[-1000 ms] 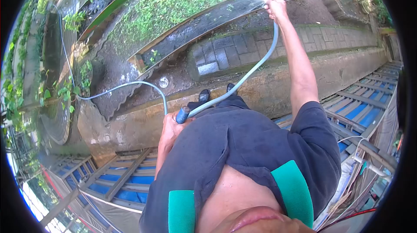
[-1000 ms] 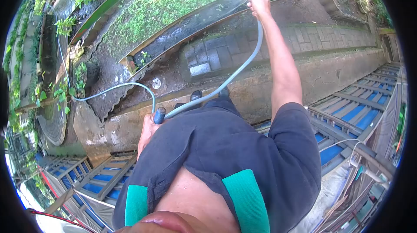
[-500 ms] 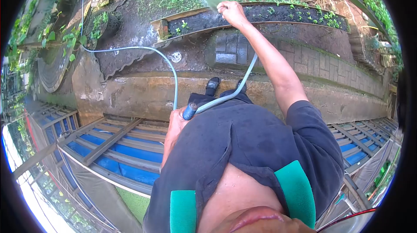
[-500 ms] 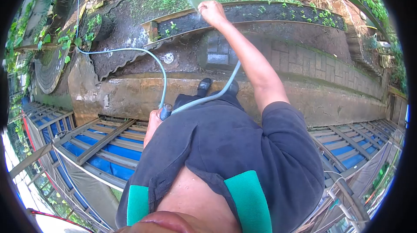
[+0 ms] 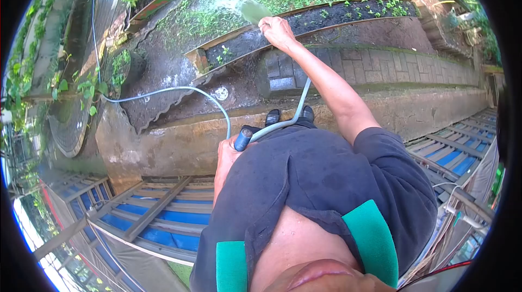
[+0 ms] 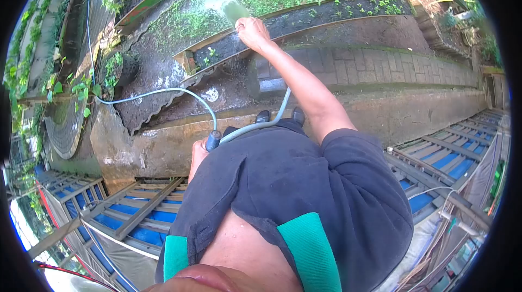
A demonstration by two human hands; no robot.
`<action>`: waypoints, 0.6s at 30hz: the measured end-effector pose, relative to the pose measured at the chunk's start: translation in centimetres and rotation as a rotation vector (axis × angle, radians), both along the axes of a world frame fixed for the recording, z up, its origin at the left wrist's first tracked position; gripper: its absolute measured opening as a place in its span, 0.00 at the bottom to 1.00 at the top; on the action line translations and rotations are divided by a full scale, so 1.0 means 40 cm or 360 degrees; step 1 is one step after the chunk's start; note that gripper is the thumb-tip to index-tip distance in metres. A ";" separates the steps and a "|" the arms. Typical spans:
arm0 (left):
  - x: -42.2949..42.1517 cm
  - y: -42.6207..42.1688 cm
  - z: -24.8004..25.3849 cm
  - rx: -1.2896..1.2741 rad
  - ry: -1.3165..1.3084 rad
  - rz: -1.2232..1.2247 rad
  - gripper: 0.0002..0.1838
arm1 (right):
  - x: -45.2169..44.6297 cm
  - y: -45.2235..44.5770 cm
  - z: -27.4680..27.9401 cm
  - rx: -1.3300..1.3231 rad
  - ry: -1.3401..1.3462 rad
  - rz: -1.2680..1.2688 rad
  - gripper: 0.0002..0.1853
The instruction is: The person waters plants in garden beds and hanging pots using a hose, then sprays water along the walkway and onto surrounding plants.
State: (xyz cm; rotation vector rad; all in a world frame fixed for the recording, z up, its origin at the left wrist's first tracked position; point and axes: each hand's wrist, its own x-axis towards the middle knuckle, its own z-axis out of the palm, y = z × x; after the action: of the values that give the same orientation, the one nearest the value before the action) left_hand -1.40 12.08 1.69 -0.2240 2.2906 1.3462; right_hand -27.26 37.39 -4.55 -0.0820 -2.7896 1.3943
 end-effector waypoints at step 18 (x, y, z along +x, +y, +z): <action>-0.070 0.041 -0.011 -0.0062 -0.0028 -0.0248 0.15 | 0.110 0.276 -0.012 -0.0100 0.0368 -0.0778 0.07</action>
State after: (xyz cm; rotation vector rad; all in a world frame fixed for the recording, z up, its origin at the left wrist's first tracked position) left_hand -4.20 13.73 1.25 -0.0681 2.2701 1.2173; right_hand -22.88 48.44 -5.05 -0.5272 -2.3229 1.2682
